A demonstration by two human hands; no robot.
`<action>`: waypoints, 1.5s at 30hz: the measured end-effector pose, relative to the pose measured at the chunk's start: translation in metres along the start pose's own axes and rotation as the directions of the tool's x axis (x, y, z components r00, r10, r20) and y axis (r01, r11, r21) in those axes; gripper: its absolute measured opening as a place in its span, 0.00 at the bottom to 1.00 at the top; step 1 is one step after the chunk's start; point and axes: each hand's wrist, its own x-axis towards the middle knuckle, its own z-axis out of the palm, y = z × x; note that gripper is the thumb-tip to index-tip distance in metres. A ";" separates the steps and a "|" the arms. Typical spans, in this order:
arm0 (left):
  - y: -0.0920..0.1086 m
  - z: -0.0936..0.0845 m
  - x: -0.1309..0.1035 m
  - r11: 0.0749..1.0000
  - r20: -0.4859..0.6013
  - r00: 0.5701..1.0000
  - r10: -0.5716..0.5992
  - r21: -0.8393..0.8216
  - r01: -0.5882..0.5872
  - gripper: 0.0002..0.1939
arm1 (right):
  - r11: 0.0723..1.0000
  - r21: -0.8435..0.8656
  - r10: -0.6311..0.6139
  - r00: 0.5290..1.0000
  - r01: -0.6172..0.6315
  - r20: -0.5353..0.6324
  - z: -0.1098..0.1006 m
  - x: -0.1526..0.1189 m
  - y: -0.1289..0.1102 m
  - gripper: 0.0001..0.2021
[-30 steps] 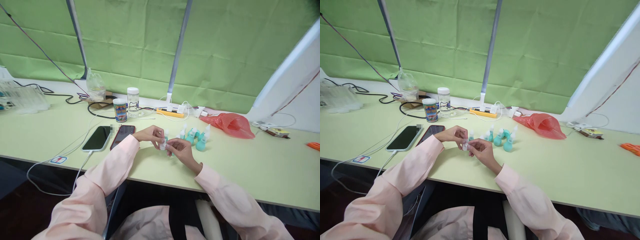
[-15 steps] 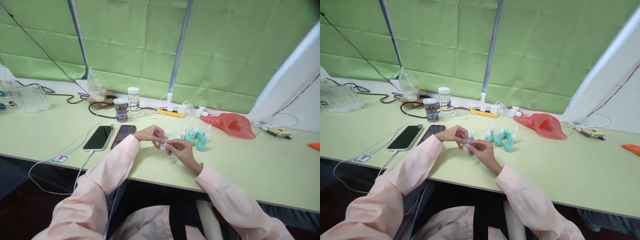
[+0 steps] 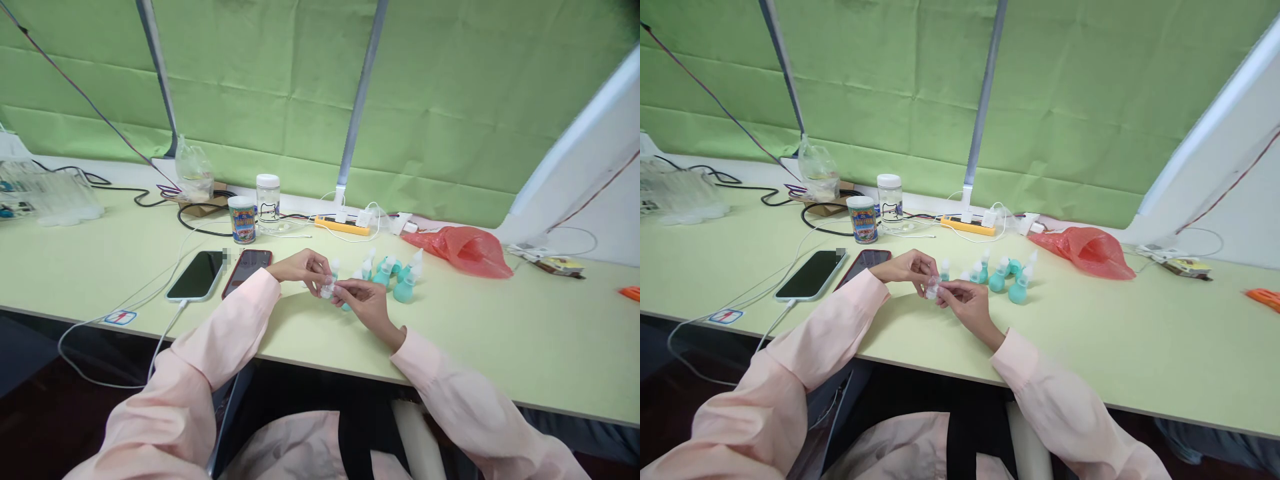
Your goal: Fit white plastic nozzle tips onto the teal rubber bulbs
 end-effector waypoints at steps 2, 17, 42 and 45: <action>0.000 0.000 0.000 1.000 -0.006 1.000 0.000 -0.003 0.000 0.16 | 1.000 -0.005 0.002 1.000 -0.002 -0.012 0.000 0.000 0.001 0.06; -0.003 0.004 0.003 1.000 -0.045 0.999 -0.005 -0.003 0.005 0.16 | 0.992 -0.094 -0.084 0.996 0.082 -0.013 -0.002 -0.003 0.007 0.07; -0.005 0.003 0.003 0.994 0.017 1.000 0.004 -0.110 -0.003 0.16 | 0.996 -0.014 -0.091 0.995 0.091 0.028 -0.002 -0.001 0.001 0.06; -0.006 0.002 0.002 0.994 0.024 1.000 0.003 -0.112 0.000 0.16 | 0.994 -0.022 -0.110 0.994 0.111 0.025 -0.002 -0.001 0.001 0.06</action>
